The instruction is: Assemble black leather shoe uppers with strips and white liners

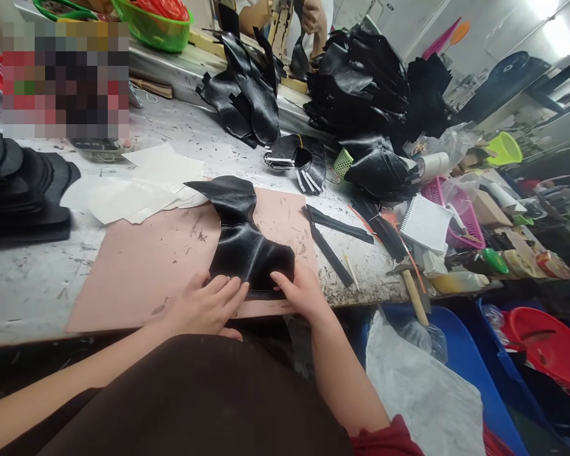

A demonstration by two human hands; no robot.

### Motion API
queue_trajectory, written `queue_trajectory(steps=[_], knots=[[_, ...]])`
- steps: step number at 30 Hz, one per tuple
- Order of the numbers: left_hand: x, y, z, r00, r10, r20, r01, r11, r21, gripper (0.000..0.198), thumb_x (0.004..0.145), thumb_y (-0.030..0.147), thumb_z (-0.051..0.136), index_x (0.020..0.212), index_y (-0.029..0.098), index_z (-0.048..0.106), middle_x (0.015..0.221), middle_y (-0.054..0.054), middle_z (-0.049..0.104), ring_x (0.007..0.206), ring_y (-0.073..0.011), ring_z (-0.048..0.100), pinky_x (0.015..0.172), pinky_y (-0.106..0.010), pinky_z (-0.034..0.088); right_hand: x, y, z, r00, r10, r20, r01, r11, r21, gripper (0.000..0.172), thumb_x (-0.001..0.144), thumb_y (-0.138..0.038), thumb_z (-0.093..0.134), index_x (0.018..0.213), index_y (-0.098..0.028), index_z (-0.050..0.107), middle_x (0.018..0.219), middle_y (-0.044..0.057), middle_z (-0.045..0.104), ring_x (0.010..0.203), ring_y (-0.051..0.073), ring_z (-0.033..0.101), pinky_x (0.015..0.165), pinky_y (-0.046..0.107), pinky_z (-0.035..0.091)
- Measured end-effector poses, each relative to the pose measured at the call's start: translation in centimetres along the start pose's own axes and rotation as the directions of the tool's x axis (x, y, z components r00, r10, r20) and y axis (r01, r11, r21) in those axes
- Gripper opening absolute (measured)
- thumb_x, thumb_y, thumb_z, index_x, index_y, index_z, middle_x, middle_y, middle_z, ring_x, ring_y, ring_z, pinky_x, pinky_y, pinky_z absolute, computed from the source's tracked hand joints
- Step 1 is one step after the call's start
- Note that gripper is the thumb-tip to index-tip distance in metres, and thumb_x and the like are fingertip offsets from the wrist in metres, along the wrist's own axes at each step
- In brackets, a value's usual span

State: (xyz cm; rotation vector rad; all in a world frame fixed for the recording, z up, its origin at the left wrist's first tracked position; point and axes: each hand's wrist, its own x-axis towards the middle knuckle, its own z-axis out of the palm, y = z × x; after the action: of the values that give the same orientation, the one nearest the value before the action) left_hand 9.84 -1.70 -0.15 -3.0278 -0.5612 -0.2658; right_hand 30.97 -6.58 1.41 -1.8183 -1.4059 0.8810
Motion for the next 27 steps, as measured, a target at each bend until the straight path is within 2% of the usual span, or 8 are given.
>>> queue_trajectory(steps=[8,14,18,21,23,25,26,27], knots=[[-0.2,-0.4,0.4,0.998,0.057,-0.023,-0.058,0.998,-0.019,0.06,0.079,0.058,0.042,0.125,0.02,0.048,0.113,-0.008,0.062,0.089,-0.0238,0.053,0.075,-0.036,0.034,0.6,0.2,-0.2,1.0,-0.011,0.013,0.012,0.998,-0.063,0.012,0.077,-0.028,0.052,0.08,-0.018,0.056,0.065,0.0,0.06,0.055,0.016,0.063,0.056,0.028,0.051],[0.6,-0.4,0.1,0.997,0.079,0.005,-0.079,0.997,0.022,0.068,0.074,0.063,0.044,0.126,0.019,0.047,0.105,-0.009,0.064,0.08,-0.0244,0.05,0.071,-0.038,0.032,0.5,0.0,-0.4,0.992,-0.128,-0.016,0.125,0.984,-0.128,0.026,0.075,-0.024,0.053,0.099,-0.018,0.059,0.092,0.006,0.065,0.09,0.022,0.061,0.078,0.035,0.049],[1.3,-0.2,-0.4,0.997,0.06,0.042,-0.062,0.997,0.049,0.067,0.071,0.063,0.049,0.12,0.018,0.053,0.1,-0.009,0.065,0.077,-0.0245,0.05,0.069,-0.038,0.032,0.3,-0.1,-0.7,0.983,-0.179,-0.026,0.175,0.976,-0.131,0.033,0.073,-0.022,0.054,0.104,-0.016,0.058,0.099,0.009,0.064,0.095,0.022,0.059,0.083,0.035,0.047],[0.8,0.5,-0.9,0.999,0.018,-0.031,-0.018,1.0,0.02,0.063,0.07,0.064,0.049,0.112,0.017,0.058,0.103,-0.009,0.065,0.079,-0.0249,0.053,0.069,-0.037,0.035,0.0,-0.3,-0.5,0.983,-0.179,-0.034,0.177,0.982,-0.071,0.032,0.069,-0.023,0.058,0.1,-0.014,0.061,0.097,0.01,0.066,0.092,0.025,0.061,0.082,0.038,0.048],[0.1,0.9,-1.0,0.986,-0.085,-0.141,0.075,0.994,-0.078,0.053,0.074,0.058,0.047,0.105,0.017,0.061,0.107,-0.011,0.064,0.087,-0.0259,0.055,0.072,-0.037,0.037,-0.1,-0.6,0.2,0.986,-0.147,-0.076,0.151,0.987,0.051,0.03,0.067,-0.026,0.061,0.095,-0.014,0.063,0.093,0.01,0.068,0.088,0.026,0.062,0.08,0.04,0.049],[-0.5,1.2,-1.1,0.955,-0.277,-0.105,0.226,0.911,-0.344,0.039,0.075,0.05,0.05,0.093,0.018,0.065,0.096,-0.009,0.067,0.082,-0.0227,0.058,0.069,-0.033,0.04,-0.4,-1.2,1.2,0.985,-0.07,-0.155,0.108,0.962,0.249,0.029,0.068,-0.03,0.062,0.093,-0.015,0.064,0.091,0.009,0.069,0.088,0.026,0.063,0.08,0.04,0.05],[-0.7,1.2,-1.3,0.919,-0.395,0.005,0.34,0.784,-0.52,0.033,0.074,0.047,0.053,0.086,0.019,0.065,0.085,-0.007,0.068,0.075,-0.0205,0.059,0.064,-0.031,0.042,-0.5,-1.7,1.8,0.982,-0.018,-0.186,0.085,0.93,0.357,0.03,0.068,-0.032,0.062,0.093,-0.015,0.063,0.092,0.009,0.069,0.089,0.026,0.063,0.08,0.04,0.05],[-0.7,1.3,-1.6,0.853,-0.495,0.165,0.462,0.568,-0.682,0.03,0.073,0.046,0.055,0.081,0.018,0.064,0.076,-0.005,0.067,0.067,-0.0184,0.059,0.058,-0.029,0.043,-0.8,-2.2,2.4,0.979,0.031,-0.201,0.065,0.889,0.452,0.031,0.069,-0.035,0.062,0.094,-0.015,0.063,0.093,0.009,0.069,0.089,0.026,0.063,0.08,0.039,0.05]])
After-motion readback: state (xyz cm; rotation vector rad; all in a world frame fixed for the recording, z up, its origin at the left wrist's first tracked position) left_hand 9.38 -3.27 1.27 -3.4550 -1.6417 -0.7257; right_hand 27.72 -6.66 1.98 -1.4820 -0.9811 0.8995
